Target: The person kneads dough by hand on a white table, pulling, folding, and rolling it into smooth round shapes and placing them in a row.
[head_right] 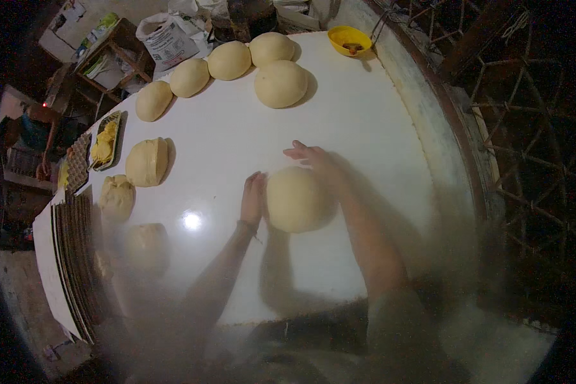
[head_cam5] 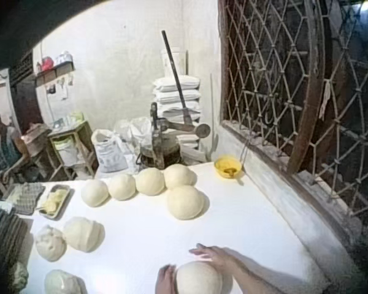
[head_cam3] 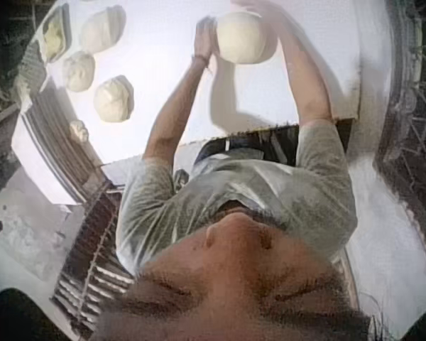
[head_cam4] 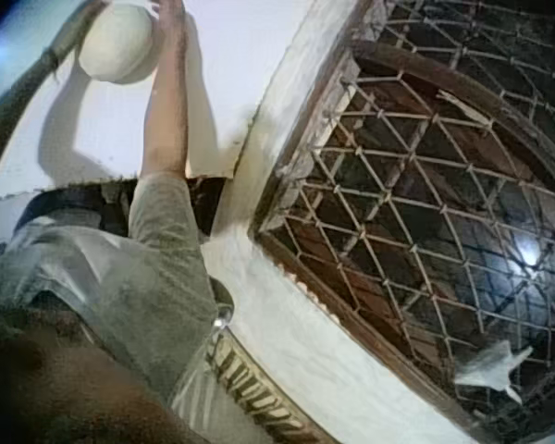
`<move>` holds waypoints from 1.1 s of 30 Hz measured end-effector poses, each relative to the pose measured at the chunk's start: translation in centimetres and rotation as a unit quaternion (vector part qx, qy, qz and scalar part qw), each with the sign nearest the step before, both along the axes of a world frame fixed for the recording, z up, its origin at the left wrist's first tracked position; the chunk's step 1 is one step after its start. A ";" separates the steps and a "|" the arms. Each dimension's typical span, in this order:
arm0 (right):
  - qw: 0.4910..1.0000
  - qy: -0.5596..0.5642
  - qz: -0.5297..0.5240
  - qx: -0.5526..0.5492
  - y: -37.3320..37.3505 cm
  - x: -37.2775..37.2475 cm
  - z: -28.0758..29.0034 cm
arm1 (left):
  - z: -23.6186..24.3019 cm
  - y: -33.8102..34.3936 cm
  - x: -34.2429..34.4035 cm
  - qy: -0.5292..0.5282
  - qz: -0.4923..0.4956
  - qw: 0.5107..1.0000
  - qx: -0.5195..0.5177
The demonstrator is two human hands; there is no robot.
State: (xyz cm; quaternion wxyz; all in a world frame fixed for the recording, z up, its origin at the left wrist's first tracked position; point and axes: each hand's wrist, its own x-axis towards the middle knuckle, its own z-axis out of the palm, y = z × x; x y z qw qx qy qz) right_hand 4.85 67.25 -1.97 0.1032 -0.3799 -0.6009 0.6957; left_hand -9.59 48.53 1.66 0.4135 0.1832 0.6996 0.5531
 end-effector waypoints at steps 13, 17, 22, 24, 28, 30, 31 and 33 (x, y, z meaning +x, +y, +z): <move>0.992 -0.016 0.055 0.116 -19.3 8.4 0.6 | 1.2 -13.9 3.1 0.029 -0.216 0.974 0.059; 0.984 -0.006 0.016 0.178 -31.9 12.2 3.1 | 2.4 -24.9 5.0 0.160 -0.279 0.945 0.056; 0.924 -0.157 0.084 0.338 -39.1 12.9 7.0 | 2.7 -29.0 5.6 0.284 -0.395 0.870 0.081; 0.945 -0.166 0.049 0.279 -36.4 11.7 7.7 | 2.6 -26.8 4.5 0.233 -0.383 0.887 0.111; 0.941 -0.187 0.024 0.282 -27.7 10.7 6.1 | 0.8 -20.4 1.7 0.408 -0.356 0.839 0.055; 0.966 -0.070 -0.154 0.195 -27.7 11.7 4.0 | -1.0 -18.5 1.9 0.140 -0.323 0.934 0.057; 0.977 0.014 -0.192 0.089 -28.4 12.5 3.0 | -1.8 -18.5 2.7 0.101 -0.296 0.948 0.050; 0.936 0.155 -0.308 -0.066 -30.5 12.9 0.4 | -3.6 -18.4 5.1 0.124 -0.241 0.955 0.122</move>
